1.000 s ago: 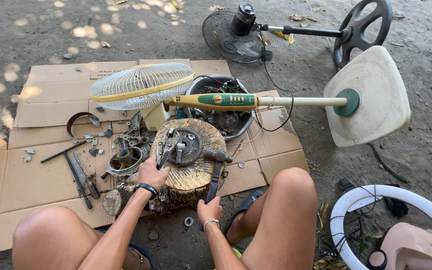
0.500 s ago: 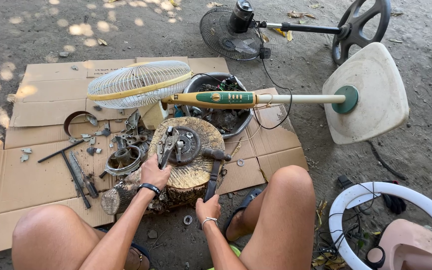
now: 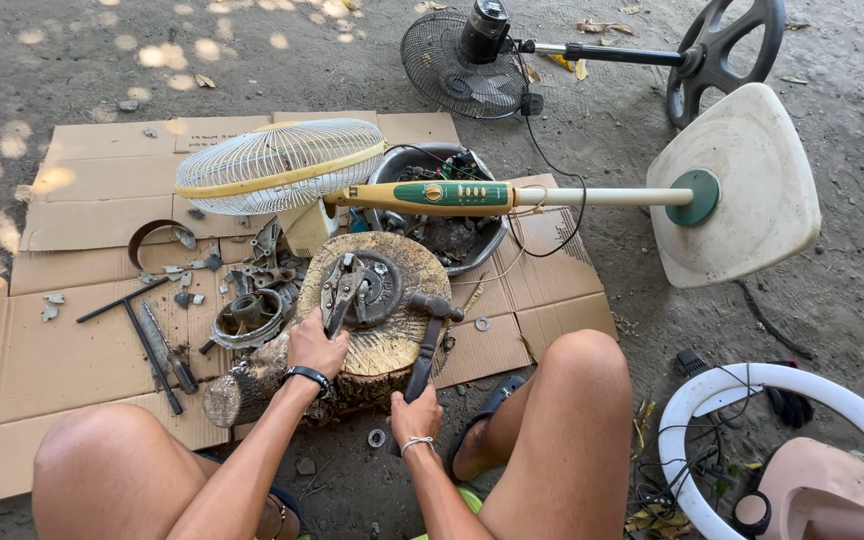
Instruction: Disassembling a fan motor assembly using a hammer and wrench on a wooden block.
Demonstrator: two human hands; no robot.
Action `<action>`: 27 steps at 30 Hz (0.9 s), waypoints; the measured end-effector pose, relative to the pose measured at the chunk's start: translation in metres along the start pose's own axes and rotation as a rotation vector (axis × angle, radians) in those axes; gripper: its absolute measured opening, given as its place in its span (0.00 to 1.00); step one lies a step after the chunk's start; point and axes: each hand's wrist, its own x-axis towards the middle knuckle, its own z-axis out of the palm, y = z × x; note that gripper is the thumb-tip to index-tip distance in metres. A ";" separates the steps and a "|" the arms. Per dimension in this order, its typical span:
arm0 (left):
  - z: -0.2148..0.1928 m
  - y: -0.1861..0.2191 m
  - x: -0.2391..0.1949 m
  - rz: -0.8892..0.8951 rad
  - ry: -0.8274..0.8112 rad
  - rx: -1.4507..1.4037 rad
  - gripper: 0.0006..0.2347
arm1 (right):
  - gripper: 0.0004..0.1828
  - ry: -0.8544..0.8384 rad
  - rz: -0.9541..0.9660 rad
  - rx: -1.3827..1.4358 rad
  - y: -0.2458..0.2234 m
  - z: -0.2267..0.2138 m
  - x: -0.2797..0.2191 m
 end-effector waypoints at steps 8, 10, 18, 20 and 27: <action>0.001 -0.002 0.006 -0.030 -0.027 -0.009 0.02 | 0.11 -0.082 -0.081 0.340 -0.033 -0.016 -0.030; 0.000 -0.001 0.001 -0.040 -0.028 -0.024 0.03 | 0.12 -0.084 -0.106 0.335 -0.036 -0.019 -0.042; -0.009 0.005 -0.003 -0.032 0.005 -0.018 0.04 | 0.08 -0.088 -0.225 -0.032 -0.036 -0.005 -0.069; -0.009 0.005 -0.002 -0.034 0.006 -0.022 0.04 | 0.09 -0.074 -0.243 -0.083 -0.037 -0.004 -0.077; -0.009 -0.001 0.001 -0.061 -0.008 -0.025 0.03 | 0.13 -0.043 -0.247 -0.135 -0.019 -0.002 -0.074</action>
